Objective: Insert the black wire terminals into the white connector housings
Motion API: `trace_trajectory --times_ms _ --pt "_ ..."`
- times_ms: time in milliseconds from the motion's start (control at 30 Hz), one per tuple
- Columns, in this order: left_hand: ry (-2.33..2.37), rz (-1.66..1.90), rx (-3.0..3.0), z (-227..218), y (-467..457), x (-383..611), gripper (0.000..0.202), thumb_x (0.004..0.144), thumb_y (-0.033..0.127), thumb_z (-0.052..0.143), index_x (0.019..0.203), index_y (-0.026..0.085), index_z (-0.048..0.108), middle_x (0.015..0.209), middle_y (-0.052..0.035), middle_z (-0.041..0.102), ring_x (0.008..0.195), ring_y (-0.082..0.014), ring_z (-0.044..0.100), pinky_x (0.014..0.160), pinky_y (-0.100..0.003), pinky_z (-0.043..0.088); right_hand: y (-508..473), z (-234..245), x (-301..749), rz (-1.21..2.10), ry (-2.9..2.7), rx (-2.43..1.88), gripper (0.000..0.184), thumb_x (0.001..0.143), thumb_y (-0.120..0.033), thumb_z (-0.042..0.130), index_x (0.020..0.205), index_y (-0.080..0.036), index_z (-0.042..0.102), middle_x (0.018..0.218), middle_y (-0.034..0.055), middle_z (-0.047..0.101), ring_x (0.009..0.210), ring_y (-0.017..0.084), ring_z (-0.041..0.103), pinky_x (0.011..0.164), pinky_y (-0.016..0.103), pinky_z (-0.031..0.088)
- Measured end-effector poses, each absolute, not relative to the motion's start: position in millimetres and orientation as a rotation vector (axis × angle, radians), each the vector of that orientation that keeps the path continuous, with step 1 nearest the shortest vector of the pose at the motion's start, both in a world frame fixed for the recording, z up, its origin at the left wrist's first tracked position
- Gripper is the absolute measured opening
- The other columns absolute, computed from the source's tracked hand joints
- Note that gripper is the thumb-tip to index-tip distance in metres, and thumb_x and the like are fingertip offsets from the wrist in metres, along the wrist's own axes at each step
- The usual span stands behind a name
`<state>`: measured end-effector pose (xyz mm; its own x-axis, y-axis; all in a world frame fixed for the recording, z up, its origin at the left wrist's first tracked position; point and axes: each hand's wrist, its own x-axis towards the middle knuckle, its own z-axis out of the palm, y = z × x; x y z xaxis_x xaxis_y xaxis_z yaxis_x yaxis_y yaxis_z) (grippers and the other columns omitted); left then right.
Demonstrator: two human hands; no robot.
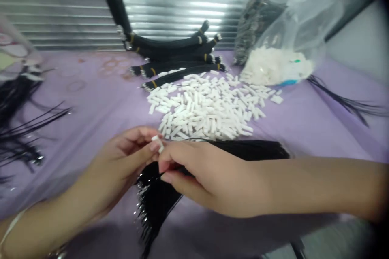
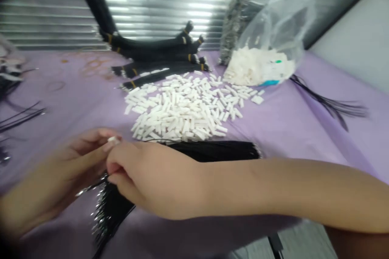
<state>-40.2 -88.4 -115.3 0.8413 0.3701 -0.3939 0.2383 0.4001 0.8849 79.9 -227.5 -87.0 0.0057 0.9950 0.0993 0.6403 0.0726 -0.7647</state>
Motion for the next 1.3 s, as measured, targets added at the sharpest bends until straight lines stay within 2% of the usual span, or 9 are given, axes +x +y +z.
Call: trace_trajectory --times_ms 133,233,433,733,900,1100,1300 --pt "0.599 -0.057 1.240 -118 -91 -39 0.016 0.071 0.029 0.073 0.084 0.022 0.067 0.075 -0.0002 0.064 0.070 -0.0113 0.057 0.063 -0.018 0.047 -254 -85 82 0.774 -1.302 -1.619 0.006 0.085 -0.013 0.048 0.080 -0.014 0.053 0.073 -0.0021 0.053 0.065 0.006 0.047 0.061 0.017 0.040" --pt "0.505 0.043 1.339 -127 -92 -32 0.017 0.068 0.026 0.075 0.082 0.021 0.068 0.077 0.0006 0.065 0.067 -0.0091 0.056 0.065 -0.017 0.046 -264 -101 83 0.750 -1.135 -1.643 0.008 0.084 -0.016 0.050 0.076 -0.014 0.052 0.066 -0.0035 0.049 0.059 0.006 0.042 0.054 0.017 0.036" --pt "0.468 0.112 1.368 -133 -92 -28 0.017 0.071 0.025 0.073 0.085 0.018 0.068 0.077 -0.0015 0.066 0.064 -0.0102 0.056 0.064 -0.020 0.046 -258 -122 88 0.629 -1.155 -1.661 0.012 0.082 -0.019 0.052 0.072 -0.014 0.054 0.061 -0.0042 0.046 0.058 0.006 0.040 0.054 0.019 0.033" --pt "0.473 0.056 1.518 -131 -103 -37 0.019 0.076 0.030 0.068 0.094 0.022 0.069 0.075 -0.0001 0.065 0.066 -0.0093 0.055 0.065 -0.018 0.043 -255 -129 86 0.611 -1.072 -1.627 0.010 0.078 -0.018 0.055 0.069 -0.013 0.056 0.061 -0.0032 0.051 0.057 0.006 0.042 0.052 0.018 0.033" --pt "0.419 -0.005 1.483 -134 -96 -34 0.018 0.077 0.027 0.067 0.094 0.021 0.069 0.077 -0.0010 0.065 0.066 -0.0095 0.055 0.063 -0.019 0.044 -256 -130 84 0.580 -1.007 -1.625 0.010 0.075 -0.016 0.057 0.065 -0.013 0.054 0.060 -0.0034 0.049 0.056 0.006 0.042 0.051 0.017 0.034" --pt "0.349 -0.015 1.561 -134 -93 -35 0.013 0.079 0.024 0.066 0.091 0.022 0.067 0.069 0.0020 0.064 0.062 -0.0063 0.056 0.062 -0.014 0.044 -254 -132 84 0.469 -1.074 -1.626 0.010 0.072 -0.010 0.059 0.063 -0.012 0.055 0.058 -0.0041 0.050 0.055 0.004 0.043 0.049 0.015 0.034" --pt "0.312 -0.004 1.588 -133 -96 -34 0.010 0.080 0.022 0.065 0.090 0.021 0.066 0.071 0.0033 0.064 0.062 -0.0045 0.057 0.062 -0.012 0.046 -256 -132 83 0.364 -1.167 -1.655 0.010 0.071 -0.008 0.058 0.062 -0.012 0.054 0.059 -0.0037 0.050 0.055 0.004 0.043 0.051 0.015 0.035"
